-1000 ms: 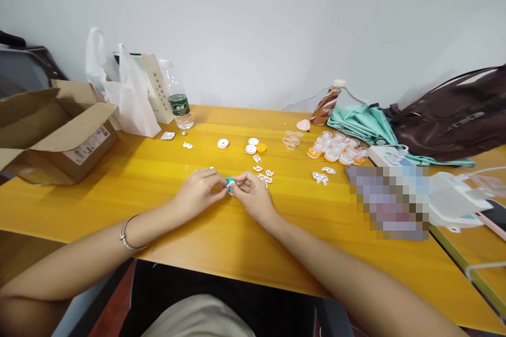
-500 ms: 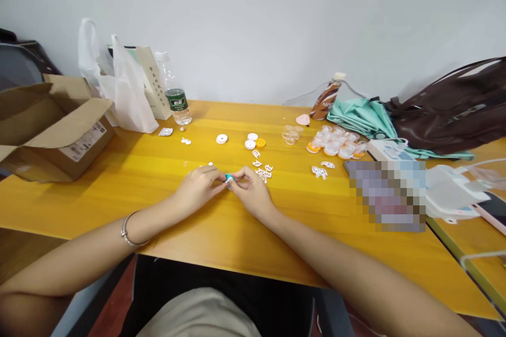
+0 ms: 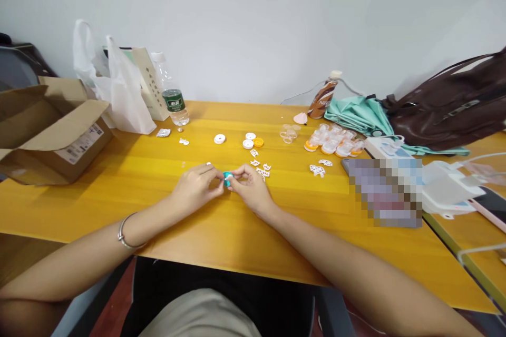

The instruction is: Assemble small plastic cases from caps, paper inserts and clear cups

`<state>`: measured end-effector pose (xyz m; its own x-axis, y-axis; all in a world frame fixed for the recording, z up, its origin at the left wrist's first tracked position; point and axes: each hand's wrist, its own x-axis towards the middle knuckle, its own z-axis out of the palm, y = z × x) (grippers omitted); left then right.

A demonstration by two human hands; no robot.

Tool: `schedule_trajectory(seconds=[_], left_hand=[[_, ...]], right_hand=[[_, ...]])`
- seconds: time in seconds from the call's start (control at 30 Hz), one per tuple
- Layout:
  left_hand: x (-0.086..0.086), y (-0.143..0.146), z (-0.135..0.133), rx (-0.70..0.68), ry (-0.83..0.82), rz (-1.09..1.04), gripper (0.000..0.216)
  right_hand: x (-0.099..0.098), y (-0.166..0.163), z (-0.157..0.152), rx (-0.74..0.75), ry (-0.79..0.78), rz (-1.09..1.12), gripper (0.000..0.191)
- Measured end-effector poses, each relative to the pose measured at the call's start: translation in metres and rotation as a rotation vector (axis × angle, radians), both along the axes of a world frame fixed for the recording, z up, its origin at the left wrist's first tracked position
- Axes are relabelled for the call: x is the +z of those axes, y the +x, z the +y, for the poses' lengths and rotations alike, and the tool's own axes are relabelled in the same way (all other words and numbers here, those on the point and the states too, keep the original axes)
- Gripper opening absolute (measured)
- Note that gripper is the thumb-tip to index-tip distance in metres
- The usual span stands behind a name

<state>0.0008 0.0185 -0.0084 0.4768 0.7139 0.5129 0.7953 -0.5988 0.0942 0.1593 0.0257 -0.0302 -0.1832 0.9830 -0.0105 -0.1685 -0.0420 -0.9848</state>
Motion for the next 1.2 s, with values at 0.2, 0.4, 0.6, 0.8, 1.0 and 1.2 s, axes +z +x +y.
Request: schedule_trajectory(seconds=[0.2,0.4,0.6,0.8,1.0,1.2], left_hand=[[-0.003,-0.005,0.002,-0.056,0.132,0.043,0.017],[-0.002,-0.01,0.0,-0.137,0.229,0.1,0.02],[0.0,-0.011,-0.002,-0.16,0.277,0.104,0.018],[0.001,-0.012,-0.003,-0.177,0.268,0.108,0.018],[0.0,-0.014,-0.006,-0.172,0.238,0.216,0.02],[0.003,-0.014,-0.008,-0.209,0.119,0.097,0.02]], right_hand=[[0.005,0.001,-0.002,0.006,-0.073,0.039,0.03],[0.007,0.003,-0.002,0.003,-0.087,0.072,0.029],[0.006,0.005,-0.001,0.002,-0.091,0.063,0.028],[0.007,0.006,0.0,0.002,-0.099,0.077,0.028],[0.008,0.006,-0.001,-0.005,-0.106,0.067,0.028],[0.012,0.01,-0.001,0.046,-0.109,0.033,0.024]])
